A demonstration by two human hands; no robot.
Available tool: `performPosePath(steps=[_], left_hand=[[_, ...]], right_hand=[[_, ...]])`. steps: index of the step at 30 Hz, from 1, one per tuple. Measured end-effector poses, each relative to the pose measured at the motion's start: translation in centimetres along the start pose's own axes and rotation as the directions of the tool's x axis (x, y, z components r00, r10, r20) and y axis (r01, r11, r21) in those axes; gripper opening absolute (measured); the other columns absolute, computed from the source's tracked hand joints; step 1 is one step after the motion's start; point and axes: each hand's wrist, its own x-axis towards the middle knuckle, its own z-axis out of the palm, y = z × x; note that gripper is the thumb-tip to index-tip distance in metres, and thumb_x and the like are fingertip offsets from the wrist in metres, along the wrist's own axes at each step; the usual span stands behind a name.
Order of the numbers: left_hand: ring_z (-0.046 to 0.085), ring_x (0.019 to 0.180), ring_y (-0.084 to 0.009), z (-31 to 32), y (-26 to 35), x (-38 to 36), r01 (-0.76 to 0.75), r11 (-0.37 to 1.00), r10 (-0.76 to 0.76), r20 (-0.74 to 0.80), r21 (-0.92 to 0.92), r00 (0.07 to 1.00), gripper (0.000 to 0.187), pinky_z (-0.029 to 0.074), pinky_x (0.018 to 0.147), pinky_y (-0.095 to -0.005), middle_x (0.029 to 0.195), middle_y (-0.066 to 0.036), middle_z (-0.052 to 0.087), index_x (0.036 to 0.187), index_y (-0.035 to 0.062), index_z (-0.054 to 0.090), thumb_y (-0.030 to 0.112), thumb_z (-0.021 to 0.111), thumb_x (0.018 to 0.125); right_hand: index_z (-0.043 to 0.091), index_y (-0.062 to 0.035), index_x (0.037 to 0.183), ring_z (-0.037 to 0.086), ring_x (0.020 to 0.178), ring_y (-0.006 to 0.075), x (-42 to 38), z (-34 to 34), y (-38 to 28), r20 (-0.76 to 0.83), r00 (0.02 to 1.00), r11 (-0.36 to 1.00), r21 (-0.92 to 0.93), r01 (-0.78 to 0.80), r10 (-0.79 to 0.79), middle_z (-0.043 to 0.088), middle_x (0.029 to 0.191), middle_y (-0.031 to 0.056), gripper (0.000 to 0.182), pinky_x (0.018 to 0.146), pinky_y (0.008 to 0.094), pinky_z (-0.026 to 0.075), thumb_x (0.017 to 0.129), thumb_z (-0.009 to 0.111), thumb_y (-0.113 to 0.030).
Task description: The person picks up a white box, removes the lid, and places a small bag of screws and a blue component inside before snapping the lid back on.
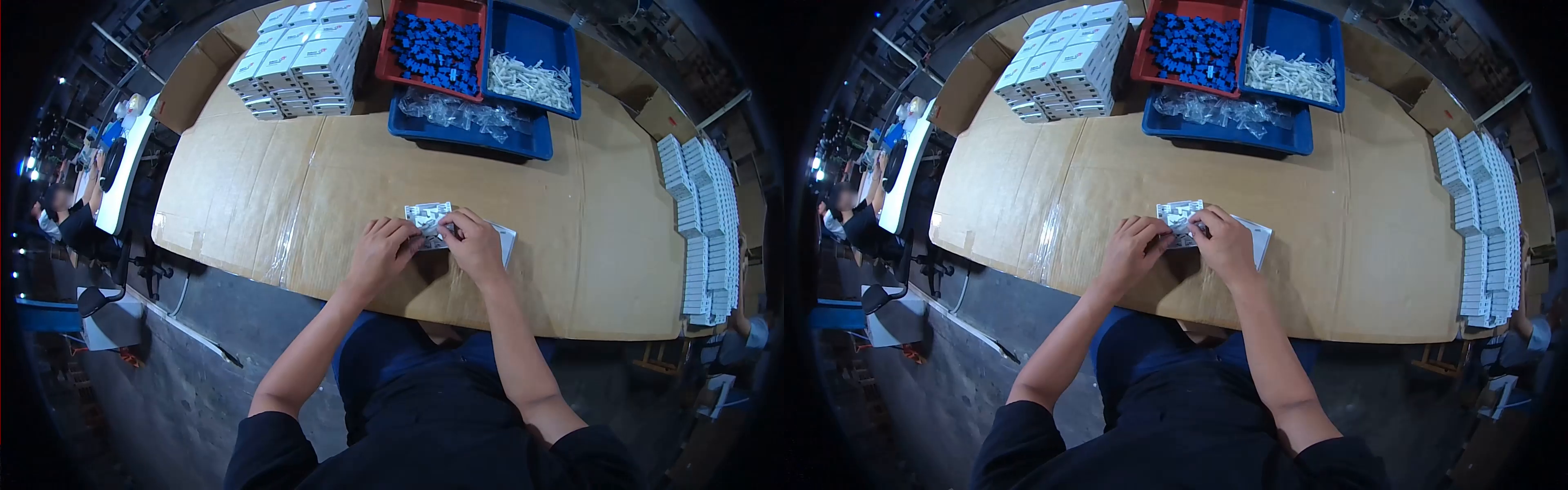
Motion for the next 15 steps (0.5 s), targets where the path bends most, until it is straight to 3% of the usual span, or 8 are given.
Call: performPosePath(steps=[5, 8, 15], left_hand=[[0.064, 0.103, -0.0266, 0.1, 0.3, -0.9, -0.066, 0.997, 0.068, -0.039, 0.028, 0.997, 0.028, 0.050, 0.090, -0.0396, 0.114, -0.005, 0.070, 0.110, 0.0073, 0.071, 0.019, 0.079, 0.086], [0.064, 0.106, -0.0270, 0.1, 0.4, -1.0, -0.050, 0.997, 0.051, -0.016, 0.050, 0.999, 0.031, 0.049, 0.092, -0.0396, 0.117, -0.005, 0.069, 0.111, 0.0070, 0.071, 0.020, 0.079, 0.085], [0.062, 0.108, -0.0267, 0.3, 0.1, -1.1, -0.065, 0.995, 0.064, 0.012, 0.079, 0.998, 0.036, 0.049, 0.095, -0.0399, 0.121, -0.006, 0.068, 0.115, 0.0062, 0.069, 0.021, 0.079, 0.084]], right_hand=[[0.076, -0.0051, 0.097, 0.068, 0.077, 0.0214, 0.2, -0.2, 0.9, 0.022, 0.999, 0.994, 0.098, 0.041, -0.044, 0.072, 0.094, 0.0055, 0.011, 0.070, 0.0323, 0.053, 0.087, 0.076, -0.011], [0.077, -0.0053, 0.097, 0.070, 0.081, 0.0217, 0.4, -0.8, 1.1, 0.069, 0.995, 0.993, 0.092, 0.071, -0.078, 0.072, 0.097, 0.0048, 0.010, 0.073, 0.0316, 0.054, 0.088, 0.075, -0.010], [0.077, -0.0076, 0.095, 0.070, 0.086, 0.0251, 1.6, -2.8, 0.1, 0.296, 0.952, 0.987, -0.110, 0.114, -0.077, 0.071, 0.098, 0.0052, 0.013, 0.078, 0.0373, 0.055, 0.086, 0.073, -0.015]])
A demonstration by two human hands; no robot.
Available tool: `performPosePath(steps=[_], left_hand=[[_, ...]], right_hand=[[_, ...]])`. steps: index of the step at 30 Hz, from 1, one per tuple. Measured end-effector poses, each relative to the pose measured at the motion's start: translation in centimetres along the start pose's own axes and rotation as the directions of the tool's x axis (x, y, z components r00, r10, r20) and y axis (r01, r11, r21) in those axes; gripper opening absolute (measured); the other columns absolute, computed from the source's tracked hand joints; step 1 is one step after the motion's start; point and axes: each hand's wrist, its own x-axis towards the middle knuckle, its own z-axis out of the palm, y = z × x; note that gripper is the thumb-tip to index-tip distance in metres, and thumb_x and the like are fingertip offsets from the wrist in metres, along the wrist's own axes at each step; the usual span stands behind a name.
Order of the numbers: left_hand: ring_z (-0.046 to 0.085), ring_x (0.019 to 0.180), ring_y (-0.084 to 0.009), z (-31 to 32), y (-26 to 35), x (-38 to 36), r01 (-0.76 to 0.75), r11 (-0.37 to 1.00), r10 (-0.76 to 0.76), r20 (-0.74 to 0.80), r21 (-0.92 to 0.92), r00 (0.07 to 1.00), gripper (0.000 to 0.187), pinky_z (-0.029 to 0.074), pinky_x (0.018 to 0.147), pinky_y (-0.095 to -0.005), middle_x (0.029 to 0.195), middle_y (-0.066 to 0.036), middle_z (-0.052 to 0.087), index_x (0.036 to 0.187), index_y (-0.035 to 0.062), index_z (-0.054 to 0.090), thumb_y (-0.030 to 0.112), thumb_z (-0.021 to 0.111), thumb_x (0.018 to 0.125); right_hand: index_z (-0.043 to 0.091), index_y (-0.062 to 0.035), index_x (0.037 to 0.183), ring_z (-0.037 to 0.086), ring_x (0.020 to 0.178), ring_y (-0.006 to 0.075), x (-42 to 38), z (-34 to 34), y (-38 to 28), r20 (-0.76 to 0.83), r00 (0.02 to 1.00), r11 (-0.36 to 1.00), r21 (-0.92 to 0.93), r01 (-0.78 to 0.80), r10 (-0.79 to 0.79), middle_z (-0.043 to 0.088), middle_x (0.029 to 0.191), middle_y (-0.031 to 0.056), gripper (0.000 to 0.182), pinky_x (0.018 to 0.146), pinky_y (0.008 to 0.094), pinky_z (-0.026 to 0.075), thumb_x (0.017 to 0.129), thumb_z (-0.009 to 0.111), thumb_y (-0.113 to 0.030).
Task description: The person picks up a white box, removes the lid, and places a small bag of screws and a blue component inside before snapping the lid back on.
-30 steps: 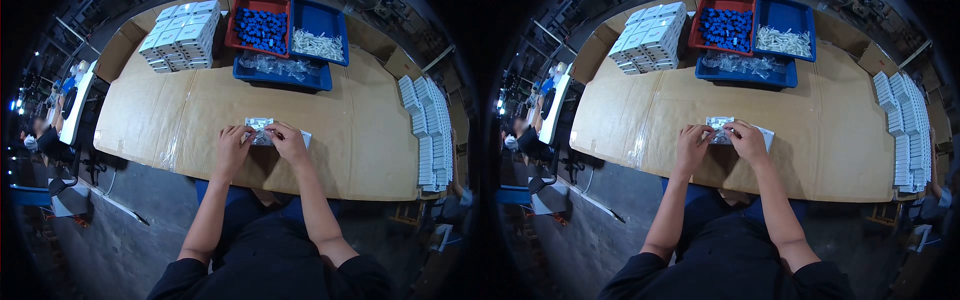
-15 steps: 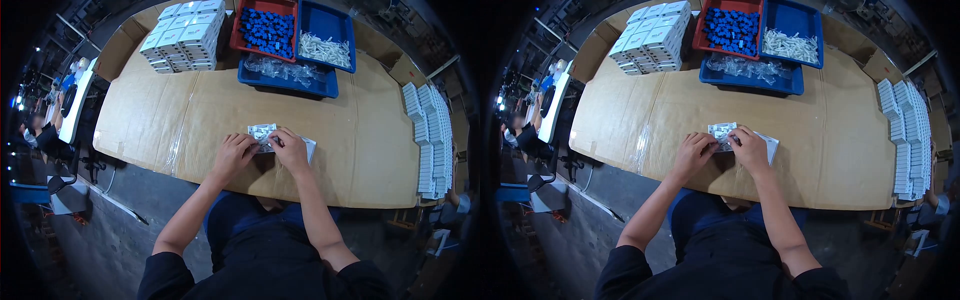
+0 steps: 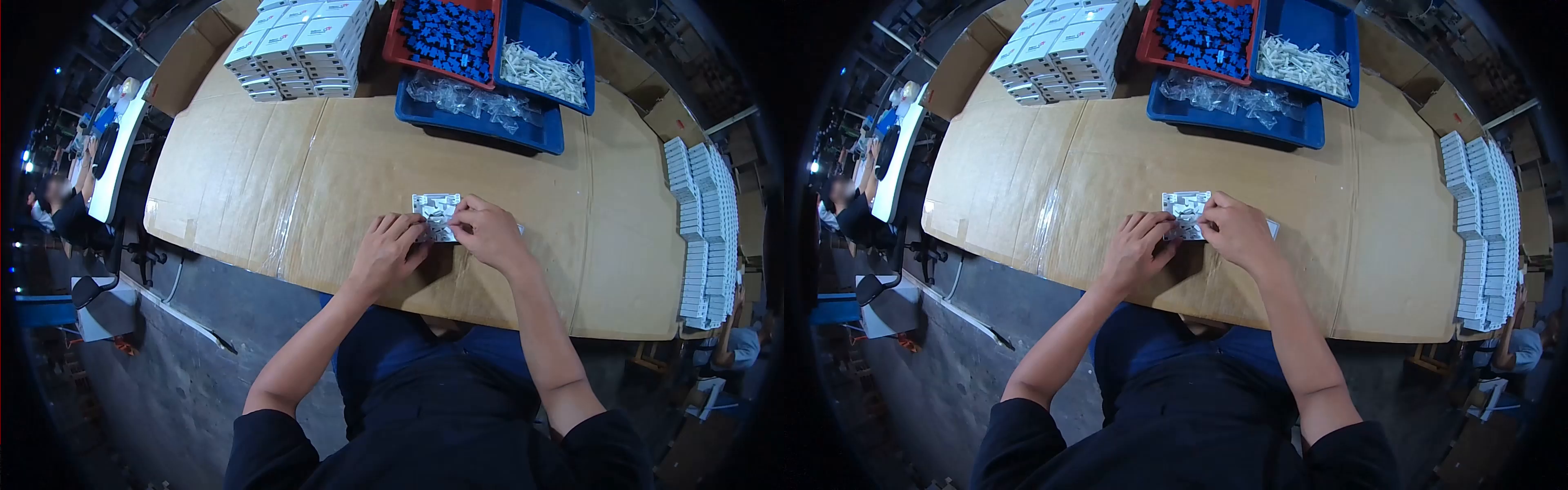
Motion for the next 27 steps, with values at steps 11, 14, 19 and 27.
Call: performPosePath(steps=[11, 14, 19, 27], left_hand=[[0.058, 0.110, -0.0269, -0.34, 0.39, 0.26, -0.044, 0.995, 0.037, 0.077, 0.093, 0.996, 0.043, 0.046, 0.097, -0.0413, 0.121, -0.007, 0.061, 0.127, 0.0122, 0.066, 0.021, 0.073, 0.086], [0.058, 0.110, -0.0270, -0.20, 0.31, 0.29, -0.044, 0.995, 0.036, 0.083, 0.091, 0.996, 0.045, 0.046, 0.096, -0.0418, 0.122, -0.007, 0.061, 0.129, 0.0137, 0.065, 0.020, 0.073, 0.086], [0.058, 0.111, -0.0277, -0.11, 0.57, 0.41, -0.003, 0.996, -0.004, 0.081, 0.092, 0.997, 0.051, 0.046, 0.097, -0.0431, 0.125, -0.006, 0.062, 0.132, 0.0160, 0.065, 0.017, 0.075, 0.083], [0.058, 0.112, -0.0276, -0.32, 0.38, 0.46, -0.006, 0.999, 0.002, 0.093, 0.039, 0.996, 0.043, 0.045, 0.097, -0.0424, 0.122, -0.006, 0.063, 0.125, 0.0157, 0.069, 0.016, 0.075, 0.082]], right_hand=[[0.075, -0.0091, 0.093, 0.069, 0.086, 0.0281, 1.08, -0.65, -0.23, 0.068, 0.997, 0.996, -0.080, 0.034, -0.029, 0.068, 0.096, 0.0063, 0.011, 0.078, 0.0419, 0.054, 0.086, 0.069, -0.016], [0.074, -0.0084, 0.094, 0.070, 0.087, 0.0277, 0.95, -0.64, -0.21, 0.089, 0.996, 0.995, -0.097, 0.039, -0.030, 0.069, 0.097, 0.0063, 0.012, 0.078, 0.0421, 0.054, 0.086, 0.069, -0.016], [0.075, -0.0063, 0.094, 0.070, 0.088, 0.0280, 0.77, -0.32, -0.85, 0.036, 0.998, 0.994, -0.100, -0.049, 0.053, 0.069, 0.097, 0.0066, 0.014, 0.078, 0.0425, 0.054, 0.087, 0.068, -0.016], [0.074, -0.0062, 0.095, 0.070, 0.090, 0.0303, 0.80, -0.44, -0.70, 0.083, 0.995, 0.983, -0.170, 0.075, -0.062, 0.069, 0.098, 0.0082, 0.012, 0.080, 0.0447, 0.055, 0.088, 0.067, -0.014]])
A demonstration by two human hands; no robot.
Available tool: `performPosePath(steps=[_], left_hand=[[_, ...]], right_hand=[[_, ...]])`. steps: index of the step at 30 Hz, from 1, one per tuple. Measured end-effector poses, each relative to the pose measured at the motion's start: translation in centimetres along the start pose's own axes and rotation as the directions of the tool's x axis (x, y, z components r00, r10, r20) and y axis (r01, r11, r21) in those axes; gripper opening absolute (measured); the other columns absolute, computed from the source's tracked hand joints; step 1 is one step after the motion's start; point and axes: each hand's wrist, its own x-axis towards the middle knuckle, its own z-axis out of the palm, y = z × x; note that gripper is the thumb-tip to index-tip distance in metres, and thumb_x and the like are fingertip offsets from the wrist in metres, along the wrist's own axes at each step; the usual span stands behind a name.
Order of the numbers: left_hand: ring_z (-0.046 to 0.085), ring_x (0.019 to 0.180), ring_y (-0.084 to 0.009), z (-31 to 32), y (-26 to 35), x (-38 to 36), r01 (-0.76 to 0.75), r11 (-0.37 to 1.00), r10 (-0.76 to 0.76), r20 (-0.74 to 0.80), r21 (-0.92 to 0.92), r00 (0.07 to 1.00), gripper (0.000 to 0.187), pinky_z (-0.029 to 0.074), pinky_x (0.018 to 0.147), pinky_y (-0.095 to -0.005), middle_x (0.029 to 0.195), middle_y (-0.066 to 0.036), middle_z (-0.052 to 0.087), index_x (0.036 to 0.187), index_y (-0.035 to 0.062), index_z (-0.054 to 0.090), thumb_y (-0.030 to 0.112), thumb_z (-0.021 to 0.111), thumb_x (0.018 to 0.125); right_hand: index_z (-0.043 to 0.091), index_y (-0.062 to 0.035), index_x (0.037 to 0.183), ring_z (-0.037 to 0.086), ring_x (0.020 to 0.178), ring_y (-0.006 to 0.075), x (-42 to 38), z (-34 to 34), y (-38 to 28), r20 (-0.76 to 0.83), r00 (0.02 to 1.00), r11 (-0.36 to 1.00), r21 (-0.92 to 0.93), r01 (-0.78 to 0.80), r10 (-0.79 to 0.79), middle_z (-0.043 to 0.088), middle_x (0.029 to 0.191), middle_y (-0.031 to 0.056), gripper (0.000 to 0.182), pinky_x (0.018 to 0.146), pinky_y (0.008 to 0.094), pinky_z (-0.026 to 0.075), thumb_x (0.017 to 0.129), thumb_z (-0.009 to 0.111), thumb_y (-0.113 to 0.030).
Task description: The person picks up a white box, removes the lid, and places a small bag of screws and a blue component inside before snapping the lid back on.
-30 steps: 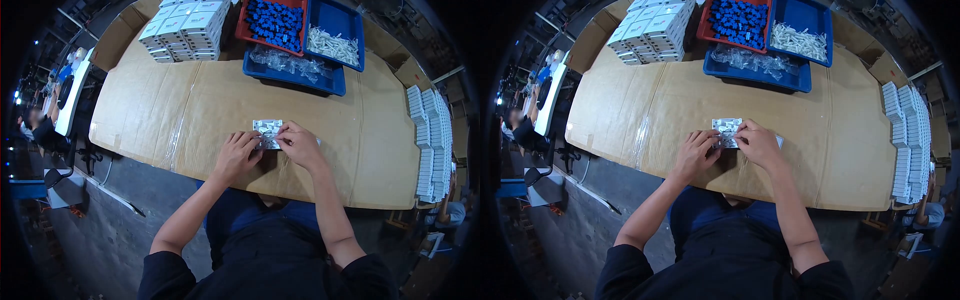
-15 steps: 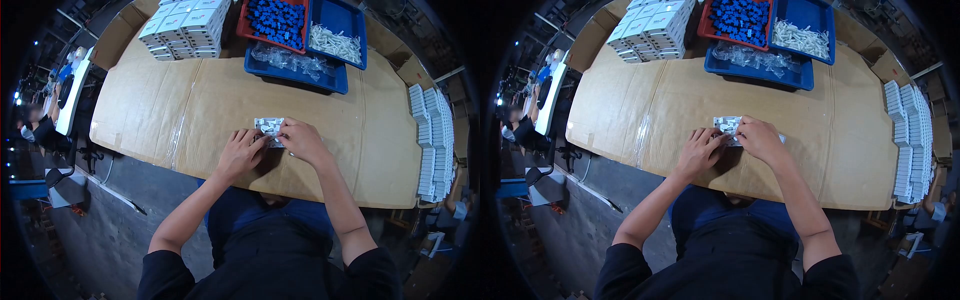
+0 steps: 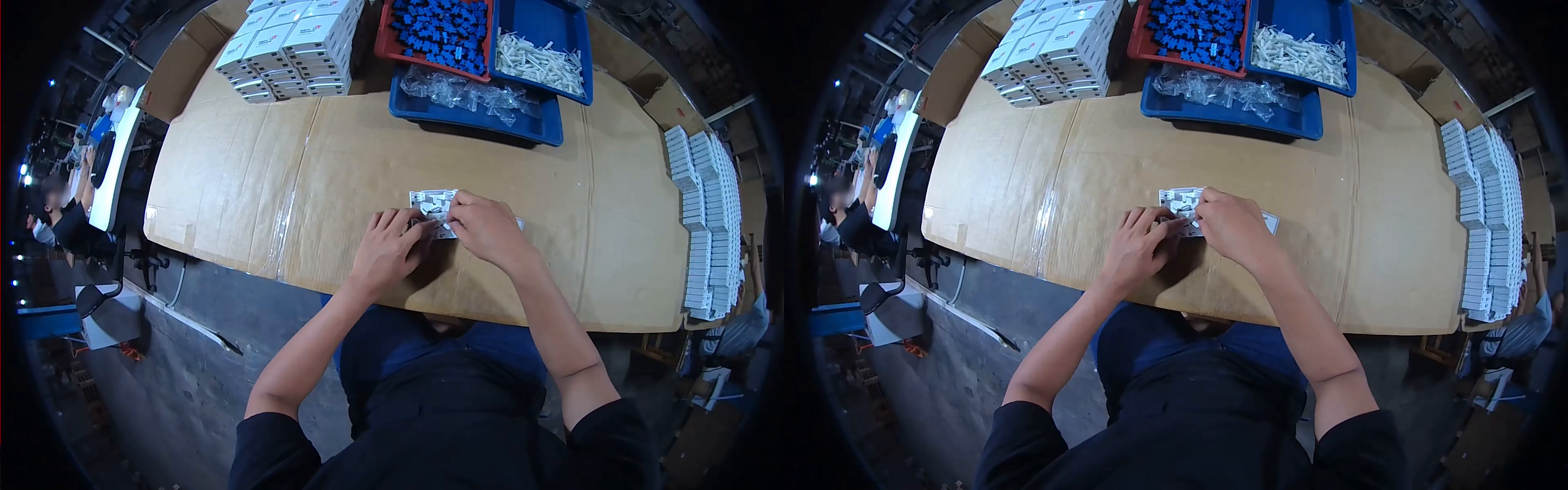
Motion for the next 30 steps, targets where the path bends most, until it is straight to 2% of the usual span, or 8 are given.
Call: performPosePath(steps=[10, 14, 15, 18, 19, 25, 28, 30], left_hand=[[0.058, 0.114, -0.0282, -0.3, -0.1, 0.2, 0.014, 0.998, -0.014, 0.001, -0.063, 1.000, 0.042, 0.045, 0.097, -0.0433, 0.122, -0.004, 0.063, 0.120, 0.0142, 0.070, 0.015, 0.076, 0.079], [0.056, 0.114, -0.0320, -0.7, -0.1, 0.2, 0.018, 0.997, -0.018, 0.003, -0.076, 1.000, 0.042, 0.044, 0.099, -0.0455, 0.136, -0.009, 0.057, 0.117, 0.0121, 0.070, 0.016, 0.078, 0.076], [0.052, 0.128, -0.0344, -0.5, -0.4, 0.0, 0.054, 0.997, -0.049, 0.094, -0.059, 0.994, 0.052, 0.042, 0.106, -0.0464, 0.142, -0.014, 0.053, 0.130, 0.0116, 0.063, 0.022, 0.078, 0.081], [0.046, 0.138, -0.0370, -1.1, 0.3, 0.7, 0.084, 0.994, -0.086, -0.020, -0.071, 0.996, 0.068, 0.038, 0.114, -0.0487, 0.148, -0.016, 0.049, 0.145, 0.0102, 0.052, 0.029, 0.077, 0.085], [0.040, 0.145, -0.0375, -1.3, 0.3, 0.8, 0.119, 0.990, -0.117, 0.026, -0.070, 0.993, 0.080, 0.031, 0.121, -0.0499, 0.152, -0.019, 0.046, 0.154, 0.0064, 0.040, 0.039, 0.074, 0.089], [0.040, 0.146, -0.0341, -1.7, 0.1, 1.7, 0.162, 0.982, -0.157, 0.058, -0.098, 0.986, 0.085, 0.027, 0.124, -0.0490, 0.152, -0.020, 0.047, 0.154, 0.0021, 0.040, 0.050, 0.071, 0.090], [0.040, 0.147, -0.0333, -1.6, 0.1, 1.7, 0.179, 0.979, -0.172, 0.067, -0.099, 0.983, 0.086, 0.027, 0.124, -0.0482, 0.153, -0.020, 0.047, 0.153, 0.0015, 0.040, 0.051, 0.071, 0.090], [0.040, 0.147, -0.0340, -1.6, -0.1, 1.7, 0.189, 0.974, -0.182, 0.068, -0.122, 0.981, 0.087, 0.027, 0.125, -0.0486, 0.153, -0.020, 0.046, 0.153, 0.0014, 0.040, 0.050, 0.073, 0.089]], right_hand=[[0.072, -0.0072, 0.094, 0.071, 0.087, 0.0363, 0.3, -0.5, -0.6, 0.026, 1.000, 0.999, 0.036, -0.007, 0.006, 0.071, 0.096, 0.0140, 0.012, 0.078, 0.0509, 0.056, 0.093, 0.064, -0.016], [0.072, -0.0080, 0.097, 0.070, 0.089, 0.0355, 0.2, -0.7, -0.6, 0.005, 1.000, 0.999, 0.052, -0.005, 0.004, 0.069, 0.097, 0.0132, 0.013, 0.080, 0.0500, 0.055, 0.094, 0.065, -0.019], [0.072, -0.0087, 0.099, 0.069, 0.089, 0.0349, 0.1, -0.6, -0.4, 0.003, 1.000, 0.999, 0.048, -0.003, 0.003, 0.067, 0.097, 0.0121, 0.013, 0.079, 0.0487, 0.055, 0.094, 0.065, -0.019], [0.074, -0.0068, 0.100, 0.069, 0.089, 0.0332, 0.6, -1.7, 0.6, -0.041, 0.999, 0.990, 0.142, -0.024, 0.030, 0.068, 0.096, 0.0108, 0.018, 0.078, 0.0462, 0.055, 0.095, 0.066, -0.021], [0.074, -0.0060, 0.100, 0.069, 0.089, 0.0324, 1.2, -2.3, 1.0, -0.055, 0.997, 0.986, 0.162, -0.038, 0.048, 0.069, 0.096, 0.0111, 0.018, 0.078, 0.0449, 0.055, 0.095, 0.066, -0.021], [0.074, -0.0050, 0.106, 0.071, 0.083, 0.0288, 8.6, -6.9, 4.7, -0.271, 0.952, 0.932, 0.362, -0.037, 0.143, 0.074, 0.095, 0.0138, 0.017, 0.076, 0.0391, 0.054, 0.096, 0.068, -0.017], [0.073, -0.0069, 0.111, 0.072, 0.082, 0.0308, 14.9, -9.9, 6.4, -0.390, 0.921, 0.962, 0.260, 0.087, 0.022, 0.075, 0.093, 0.0173, 0.019, 0.074, 0.0397, 0.055, 0.095, 0.067, -0.017], [0.072, -0.0092, 0.114, 0.070, 0.079, 0.0356, 19.5, -11.8, 6.8, -0.413, 0.911, 0.989, 0.142, 0.043, 0.020, 0.072, 0.086, 0.0197, 0.022, 0.071, 0.0428, 0.053, 0.095, 0.064, -0.018]])
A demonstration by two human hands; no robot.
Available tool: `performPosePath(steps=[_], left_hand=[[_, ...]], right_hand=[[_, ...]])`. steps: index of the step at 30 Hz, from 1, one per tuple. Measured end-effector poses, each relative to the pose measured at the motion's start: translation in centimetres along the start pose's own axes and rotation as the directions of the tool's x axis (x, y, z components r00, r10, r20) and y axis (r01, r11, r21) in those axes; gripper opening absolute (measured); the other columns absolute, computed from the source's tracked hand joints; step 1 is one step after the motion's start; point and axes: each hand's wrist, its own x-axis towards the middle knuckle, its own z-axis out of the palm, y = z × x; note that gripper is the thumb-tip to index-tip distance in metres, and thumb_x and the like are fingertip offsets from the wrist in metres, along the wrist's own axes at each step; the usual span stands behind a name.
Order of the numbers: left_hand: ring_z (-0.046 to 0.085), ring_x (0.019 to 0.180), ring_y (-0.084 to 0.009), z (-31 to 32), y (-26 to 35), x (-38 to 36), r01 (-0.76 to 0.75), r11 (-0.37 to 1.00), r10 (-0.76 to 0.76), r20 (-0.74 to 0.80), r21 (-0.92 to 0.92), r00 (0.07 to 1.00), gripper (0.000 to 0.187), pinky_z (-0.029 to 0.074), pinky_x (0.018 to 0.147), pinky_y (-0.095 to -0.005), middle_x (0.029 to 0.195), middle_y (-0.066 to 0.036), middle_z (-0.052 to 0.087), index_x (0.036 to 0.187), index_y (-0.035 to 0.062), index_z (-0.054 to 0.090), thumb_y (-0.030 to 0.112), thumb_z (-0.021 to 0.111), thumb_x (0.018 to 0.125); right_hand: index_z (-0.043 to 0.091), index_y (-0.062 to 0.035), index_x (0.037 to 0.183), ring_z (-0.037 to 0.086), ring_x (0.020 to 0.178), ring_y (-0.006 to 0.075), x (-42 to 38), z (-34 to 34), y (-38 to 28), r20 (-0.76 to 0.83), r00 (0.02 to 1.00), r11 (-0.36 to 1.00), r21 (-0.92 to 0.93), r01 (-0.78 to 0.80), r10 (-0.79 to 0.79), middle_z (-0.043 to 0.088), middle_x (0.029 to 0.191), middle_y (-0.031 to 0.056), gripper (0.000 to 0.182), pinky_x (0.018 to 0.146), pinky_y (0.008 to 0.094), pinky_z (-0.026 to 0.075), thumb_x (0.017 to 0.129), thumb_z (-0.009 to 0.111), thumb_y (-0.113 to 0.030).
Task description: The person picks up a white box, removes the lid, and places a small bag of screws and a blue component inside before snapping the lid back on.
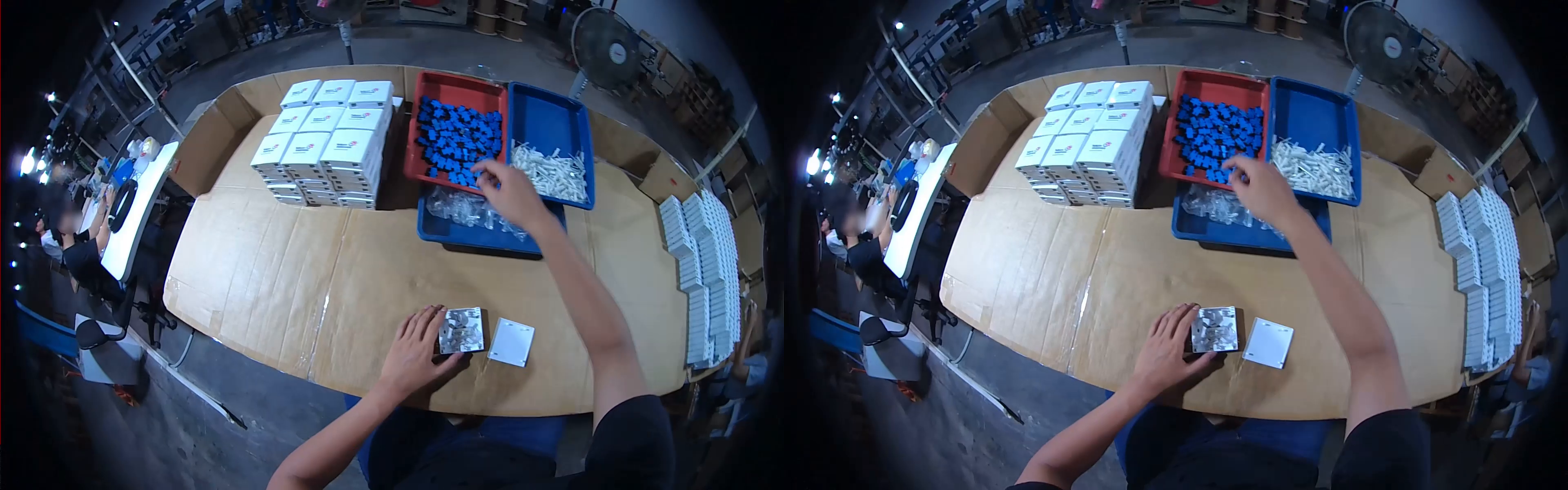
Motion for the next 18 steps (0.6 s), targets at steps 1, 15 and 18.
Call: performPosePath(steps=[1, 15, 18], left_hand=[[0.039, 0.148, -0.0340, -0.4, 0.4, 0.2, 0.028, 0.999, -0.028, 0.029, -0.015, 0.999, 0.088, 0.026, 0.125, -0.0488, 0.154, -0.020, 0.046, 0.153, 0.0009, 0.040, 0.053, 0.071, 0.089], [0.038, 0.149, -0.0324, 0.3, -0.6, 0.4, 0.045, 0.999, -0.044, 0.074, -0.016, 0.996, 0.087, 0.025, 0.126, -0.0477, 0.156, -0.017, 0.044, 0.150, -0.0012, 0.043, 0.057, 0.068, 0.090], [0.037, 0.149, -0.0326, 0.4, -0.8, 0.5, 0.044, 0.999, -0.044, 0.074, -0.004, 0.996, 0.087, 0.024, 0.126, -0.0482, 0.155, -0.017, 0.044, 0.150, -0.0014, 0.043, 0.057, 0.068, 0.090]], right_hand=[[0.072, -0.0101, 0.114, 0.070, 0.080, 0.0369, 2.9, 0.9, 1.4, -0.028, 0.998, 0.999, -0.015, 0.048, -0.048, 0.072, 0.086, 0.0201, 0.022, 0.071, 0.0455, 0.053, 0.095, 0.062, -0.017], [0.073, -0.0090, 0.112, 0.056, 0.126, 0.0305, 21.2, 7.7, 8.4, -0.110, 0.982, 0.846, -0.529, 0.073, -0.154, 0.063, 0.120, 0.0113, 0.022, 0.104, 0.0530, 0.048, 0.096, 0.066, -0.022], [0.072, -0.0099, 0.109, 0.057, 0.125, 0.0310, 21.3, 8.6, 9.0, -0.165, 0.979, 0.842, -0.539, 0.010, -0.118, 0.064, 0.121, 0.0110, 0.019, 0.103, 0.0540, 0.047, 0.095, 0.067, -0.021]])
